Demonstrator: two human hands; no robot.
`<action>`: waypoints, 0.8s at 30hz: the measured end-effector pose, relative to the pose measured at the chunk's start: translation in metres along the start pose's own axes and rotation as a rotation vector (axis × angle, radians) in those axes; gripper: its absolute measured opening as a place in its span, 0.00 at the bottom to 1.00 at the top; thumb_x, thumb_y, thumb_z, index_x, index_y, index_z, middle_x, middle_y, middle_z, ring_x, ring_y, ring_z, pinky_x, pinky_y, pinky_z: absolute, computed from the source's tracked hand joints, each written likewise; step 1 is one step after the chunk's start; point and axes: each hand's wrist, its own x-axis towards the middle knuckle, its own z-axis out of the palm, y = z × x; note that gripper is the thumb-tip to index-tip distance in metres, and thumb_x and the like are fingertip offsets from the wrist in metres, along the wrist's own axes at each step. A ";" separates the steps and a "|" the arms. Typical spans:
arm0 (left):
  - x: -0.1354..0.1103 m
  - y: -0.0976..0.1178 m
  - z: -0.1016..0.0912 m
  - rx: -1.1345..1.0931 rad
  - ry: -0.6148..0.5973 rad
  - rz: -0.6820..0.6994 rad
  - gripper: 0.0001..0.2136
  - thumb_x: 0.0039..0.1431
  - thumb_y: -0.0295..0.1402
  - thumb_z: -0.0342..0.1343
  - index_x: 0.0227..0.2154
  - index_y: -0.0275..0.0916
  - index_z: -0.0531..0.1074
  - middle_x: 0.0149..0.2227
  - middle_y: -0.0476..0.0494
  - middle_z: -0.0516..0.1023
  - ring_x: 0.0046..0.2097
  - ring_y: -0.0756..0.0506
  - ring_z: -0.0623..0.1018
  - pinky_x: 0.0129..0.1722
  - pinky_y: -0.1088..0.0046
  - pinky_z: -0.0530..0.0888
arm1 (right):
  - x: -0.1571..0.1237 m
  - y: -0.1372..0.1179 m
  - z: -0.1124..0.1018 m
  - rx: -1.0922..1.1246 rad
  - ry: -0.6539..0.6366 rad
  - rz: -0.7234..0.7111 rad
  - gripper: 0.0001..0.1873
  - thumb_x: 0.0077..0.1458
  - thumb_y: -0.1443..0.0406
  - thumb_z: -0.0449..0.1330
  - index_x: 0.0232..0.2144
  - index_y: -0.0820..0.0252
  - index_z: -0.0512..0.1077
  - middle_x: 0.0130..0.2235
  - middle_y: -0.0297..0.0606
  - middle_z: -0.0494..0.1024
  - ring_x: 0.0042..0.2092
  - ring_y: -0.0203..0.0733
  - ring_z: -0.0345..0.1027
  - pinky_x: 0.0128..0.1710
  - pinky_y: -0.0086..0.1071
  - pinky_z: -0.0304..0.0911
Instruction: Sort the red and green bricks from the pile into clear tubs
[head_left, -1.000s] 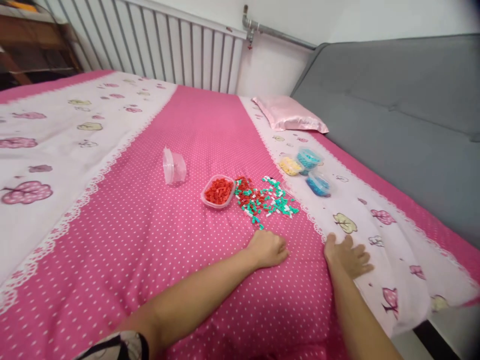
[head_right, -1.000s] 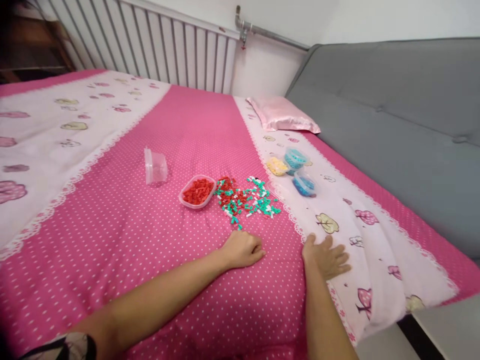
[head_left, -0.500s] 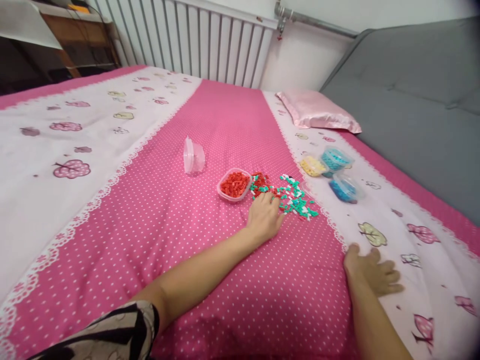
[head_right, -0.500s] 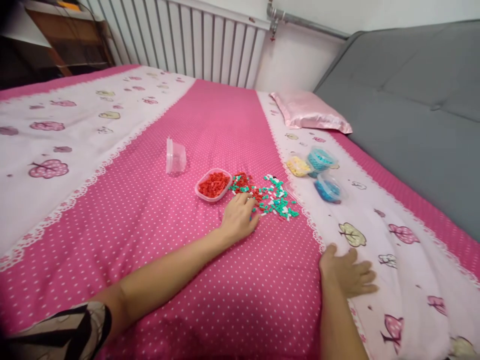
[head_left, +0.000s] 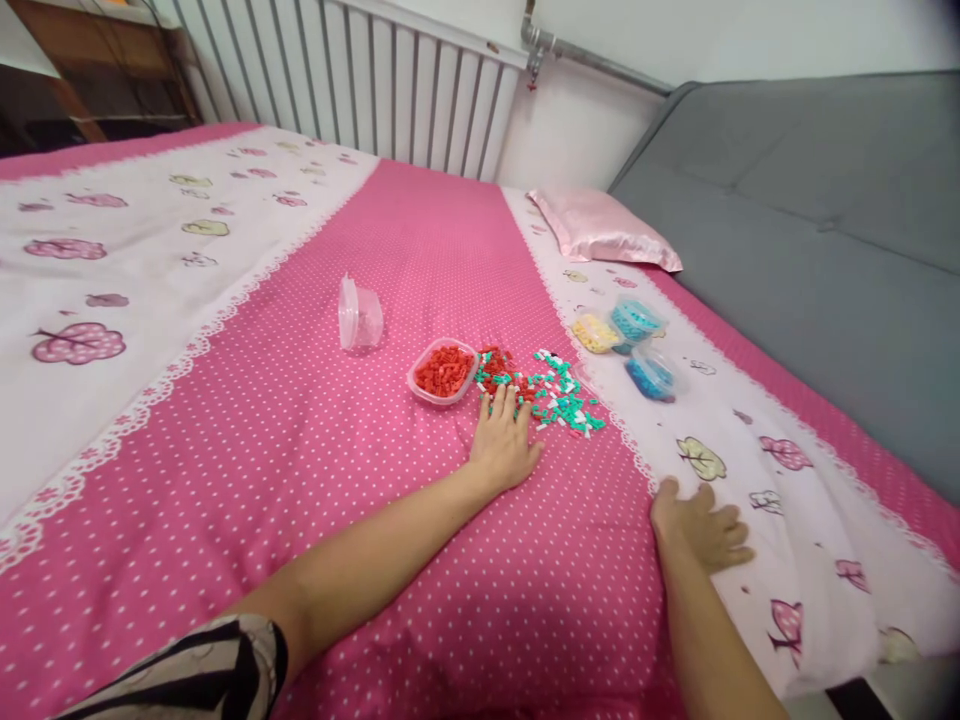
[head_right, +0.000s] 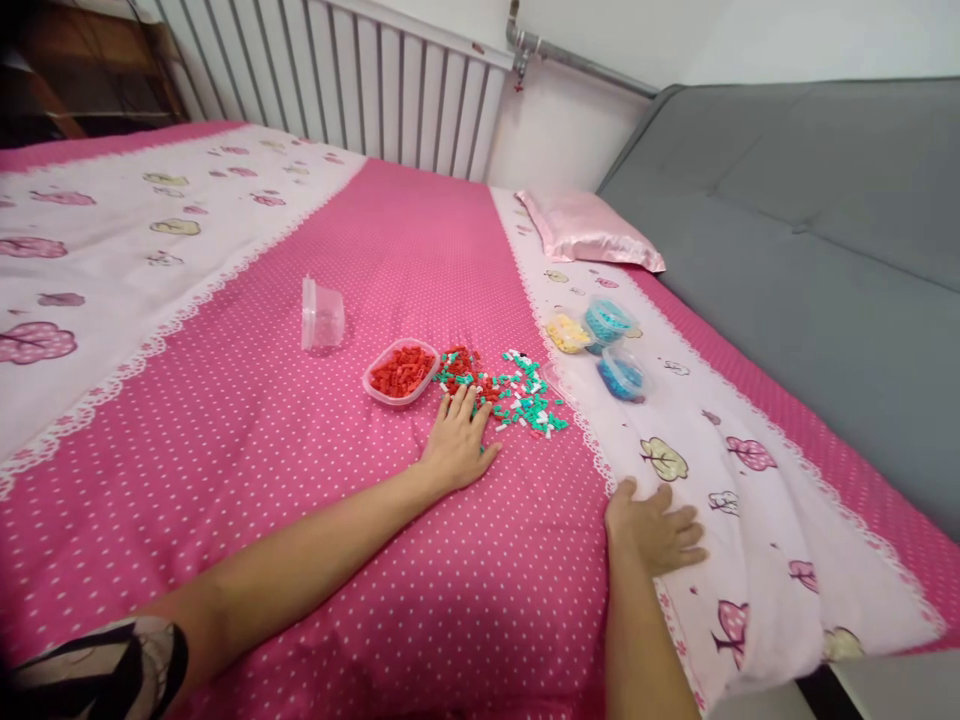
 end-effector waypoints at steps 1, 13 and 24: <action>0.000 0.000 -0.001 0.005 -0.015 0.011 0.30 0.56 0.46 0.46 0.57 0.32 0.57 0.63 0.30 0.51 0.64 0.35 0.48 0.61 0.55 0.45 | 0.000 0.000 0.000 -0.001 0.003 -0.001 0.33 0.55 0.49 0.41 0.57 0.61 0.59 0.60 0.56 0.55 0.61 0.60 0.46 0.56 0.58 0.40; -0.010 0.023 -0.028 0.047 -0.202 -0.022 0.27 0.52 0.43 0.52 0.52 0.30 0.64 0.60 0.27 0.58 0.62 0.32 0.54 0.56 0.53 0.56 | -0.001 -0.003 -0.003 -0.004 -0.007 0.005 0.32 0.56 0.50 0.42 0.57 0.61 0.58 0.60 0.54 0.54 0.61 0.58 0.45 0.57 0.55 0.40; 0.000 0.008 -0.067 0.015 -0.248 0.082 0.15 0.56 0.39 0.48 0.34 0.32 0.74 0.36 0.32 0.77 0.41 0.38 0.75 0.41 0.60 0.70 | -0.003 -0.004 -0.006 -0.003 0.000 -0.009 0.31 0.56 0.51 0.42 0.57 0.61 0.59 0.59 0.55 0.56 0.60 0.59 0.46 0.56 0.57 0.41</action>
